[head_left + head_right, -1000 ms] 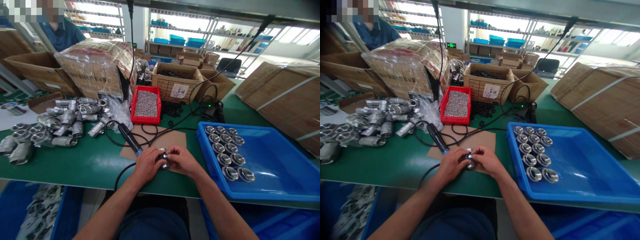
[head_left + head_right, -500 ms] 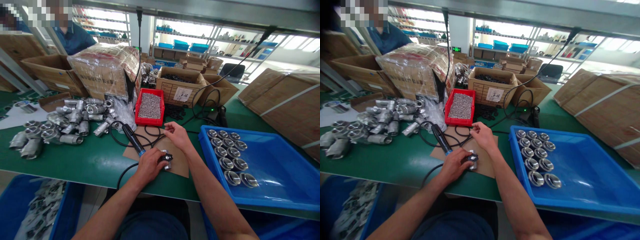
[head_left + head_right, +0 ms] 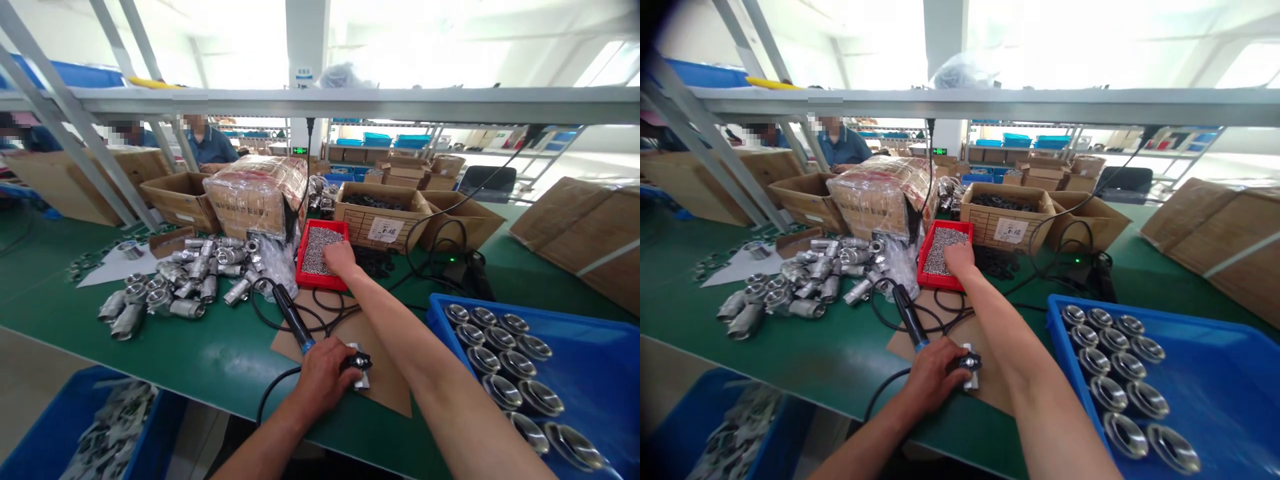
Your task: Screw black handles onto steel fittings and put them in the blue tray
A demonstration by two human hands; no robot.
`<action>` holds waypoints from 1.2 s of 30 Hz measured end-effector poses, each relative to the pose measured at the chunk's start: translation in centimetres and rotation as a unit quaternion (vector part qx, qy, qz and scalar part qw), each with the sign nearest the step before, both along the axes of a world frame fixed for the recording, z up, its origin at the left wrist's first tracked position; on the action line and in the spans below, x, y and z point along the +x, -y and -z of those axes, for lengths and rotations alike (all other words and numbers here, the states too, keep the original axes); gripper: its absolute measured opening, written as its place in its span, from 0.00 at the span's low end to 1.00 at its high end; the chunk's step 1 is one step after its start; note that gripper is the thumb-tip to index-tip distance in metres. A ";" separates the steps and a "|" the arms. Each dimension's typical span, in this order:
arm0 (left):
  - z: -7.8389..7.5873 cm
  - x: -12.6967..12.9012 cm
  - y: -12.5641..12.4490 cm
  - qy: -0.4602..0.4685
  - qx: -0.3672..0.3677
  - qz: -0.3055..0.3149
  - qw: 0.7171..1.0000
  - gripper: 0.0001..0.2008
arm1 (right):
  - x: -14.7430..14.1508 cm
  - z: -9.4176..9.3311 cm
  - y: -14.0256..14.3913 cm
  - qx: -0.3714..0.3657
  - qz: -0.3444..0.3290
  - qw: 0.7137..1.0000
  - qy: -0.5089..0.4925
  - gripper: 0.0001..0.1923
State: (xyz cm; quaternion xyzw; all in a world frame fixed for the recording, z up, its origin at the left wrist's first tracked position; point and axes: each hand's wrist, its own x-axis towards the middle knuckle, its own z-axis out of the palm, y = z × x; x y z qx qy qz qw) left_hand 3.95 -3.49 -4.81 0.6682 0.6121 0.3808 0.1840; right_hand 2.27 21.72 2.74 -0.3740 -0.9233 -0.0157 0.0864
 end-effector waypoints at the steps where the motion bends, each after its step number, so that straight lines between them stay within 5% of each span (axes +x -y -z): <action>1: 0.0 0.0 0.0 0.000 0.000 0.000 1.000 0.14 | 0.1 -0.2 0.1 0.000 -0.001 1.000 -0.010 0.14; 8: 0.2 -0.1 -0.1 -0.008 0.003 0.006 1.000 0.14 | 3.1 -1.6 3.1 -0.046 -0.014 0.983 -0.177 0.12; 14: 0.1 0.0 -0.1 -0.011 -0.005 0.008 1.000 0.13 | 10.8 0.6 8.7 -0.167 -0.015 0.944 -0.283 0.11; 21: 0.0 -0.1 -0.1 -0.022 -0.013 0.010 1.000 0.11 | 18.0 3.9 14.8 -0.409 0.039 0.839 -0.357 0.07; 32: 0.3 -0.1 -0.1 -0.022 -0.009 0.001 1.000 0.11 | 16.9 5.5 16.6 -0.562 0.123 0.694 -0.433 0.13; 36: 0.3 0.0 -0.2 -0.028 -0.014 0.003 1.000 0.11 | 16.5 5.7 16.8 -0.576 0.161 0.674 -0.432 0.13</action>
